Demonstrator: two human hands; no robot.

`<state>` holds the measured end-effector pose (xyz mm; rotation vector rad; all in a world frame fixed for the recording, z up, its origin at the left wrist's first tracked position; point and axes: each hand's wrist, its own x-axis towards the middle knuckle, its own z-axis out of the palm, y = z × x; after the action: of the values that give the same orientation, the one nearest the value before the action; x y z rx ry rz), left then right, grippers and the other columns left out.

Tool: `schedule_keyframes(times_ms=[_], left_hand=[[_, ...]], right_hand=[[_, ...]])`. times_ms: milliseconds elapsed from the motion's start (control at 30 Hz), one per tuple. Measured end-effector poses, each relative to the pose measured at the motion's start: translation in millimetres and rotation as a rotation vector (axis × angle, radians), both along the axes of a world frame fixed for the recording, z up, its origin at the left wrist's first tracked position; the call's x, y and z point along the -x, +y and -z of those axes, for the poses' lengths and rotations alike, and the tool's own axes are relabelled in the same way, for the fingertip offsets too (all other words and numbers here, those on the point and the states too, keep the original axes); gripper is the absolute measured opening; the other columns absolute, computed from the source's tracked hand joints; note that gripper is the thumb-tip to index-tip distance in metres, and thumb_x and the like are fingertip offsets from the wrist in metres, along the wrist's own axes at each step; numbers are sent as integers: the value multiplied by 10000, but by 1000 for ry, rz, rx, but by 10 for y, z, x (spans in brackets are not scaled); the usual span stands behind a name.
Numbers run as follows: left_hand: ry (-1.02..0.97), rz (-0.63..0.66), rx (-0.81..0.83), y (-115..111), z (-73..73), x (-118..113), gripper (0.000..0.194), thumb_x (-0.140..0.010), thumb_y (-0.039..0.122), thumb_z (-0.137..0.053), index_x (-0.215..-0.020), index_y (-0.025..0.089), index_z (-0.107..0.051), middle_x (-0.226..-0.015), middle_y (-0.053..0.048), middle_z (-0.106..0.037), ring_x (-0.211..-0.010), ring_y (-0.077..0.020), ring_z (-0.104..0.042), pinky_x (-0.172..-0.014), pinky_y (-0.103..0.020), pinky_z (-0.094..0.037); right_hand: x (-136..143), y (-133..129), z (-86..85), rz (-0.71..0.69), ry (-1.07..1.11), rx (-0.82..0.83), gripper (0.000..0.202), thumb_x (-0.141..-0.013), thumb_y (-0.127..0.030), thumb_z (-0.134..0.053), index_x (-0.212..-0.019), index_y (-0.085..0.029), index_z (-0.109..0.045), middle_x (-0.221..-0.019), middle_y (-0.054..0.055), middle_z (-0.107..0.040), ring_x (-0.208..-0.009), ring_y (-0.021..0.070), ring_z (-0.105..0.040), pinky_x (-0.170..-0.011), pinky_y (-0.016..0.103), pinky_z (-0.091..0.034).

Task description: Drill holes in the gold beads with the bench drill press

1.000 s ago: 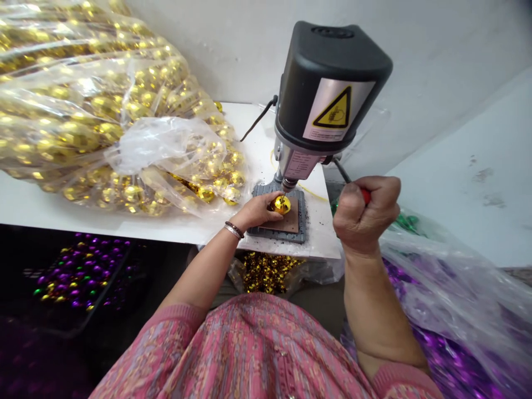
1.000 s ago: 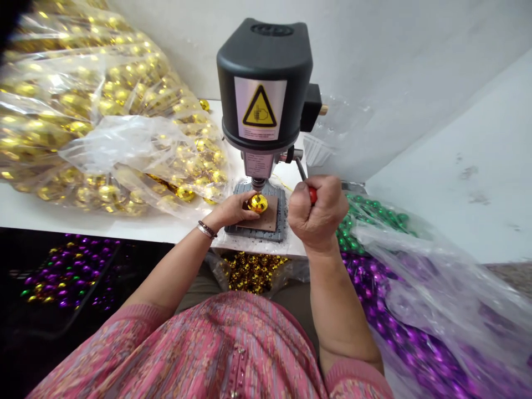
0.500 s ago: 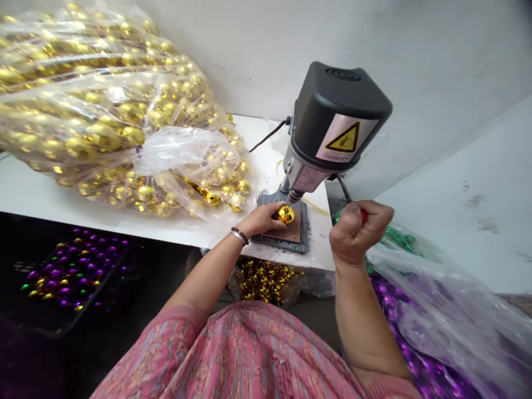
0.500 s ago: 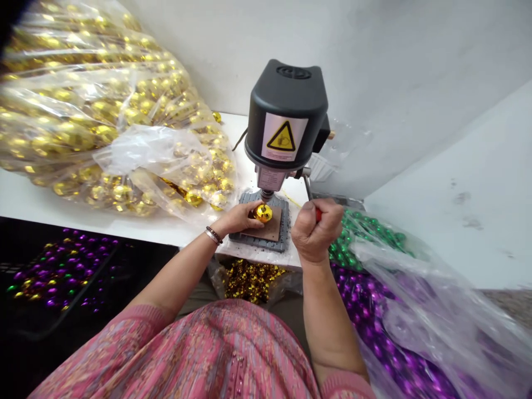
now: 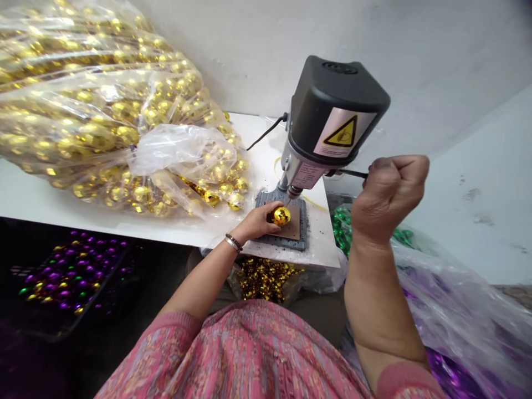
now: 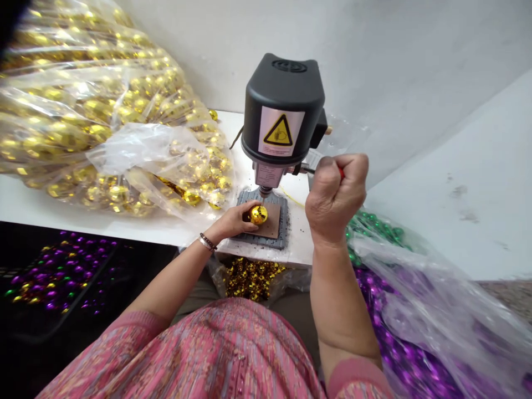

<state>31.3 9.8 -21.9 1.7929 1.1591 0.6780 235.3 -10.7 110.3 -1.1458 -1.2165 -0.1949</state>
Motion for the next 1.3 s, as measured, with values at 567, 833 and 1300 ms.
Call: schedule_keyframes(times_ms=[567, 833, 1300], left_hand=[[500, -622, -27, -18, -43, 811, 276, -851, 180, -632, -1099, 115, -737, -1156, -209, -764, -1128, -341, -705, -986, -411, -536], [214, -466, 0, 85, 21, 644, 378, -922, 293, -572, -1257, 155, -678, -1205, -130, -771, -1108, -255, -705, -972, -353, -536], [309, -457, -7, -137, -204, 656, 261, -800, 401, -697, -882, 154, -711, -811, -44, -686, -788, -196, -599, -733, -318, -469]], right_hand=[[-2, 15, 89, -52, 68, 4, 264, -889, -424, -488, -802, -183, -421, -717, -43, -419, -605, 38, -400, -681, 246, -405], [-15, -32, 145, -84, 45, 30, 249, -925, -417, -478, -861, -177, -460, -742, -31, -458, -631, 39, -422, -682, 237, -392], [4, -48, 137, -87, -17, -84, 228, -905, -365, -525, -818, -155, -506, -710, -20, -494, -662, 47, -462, -653, 221, -397]])
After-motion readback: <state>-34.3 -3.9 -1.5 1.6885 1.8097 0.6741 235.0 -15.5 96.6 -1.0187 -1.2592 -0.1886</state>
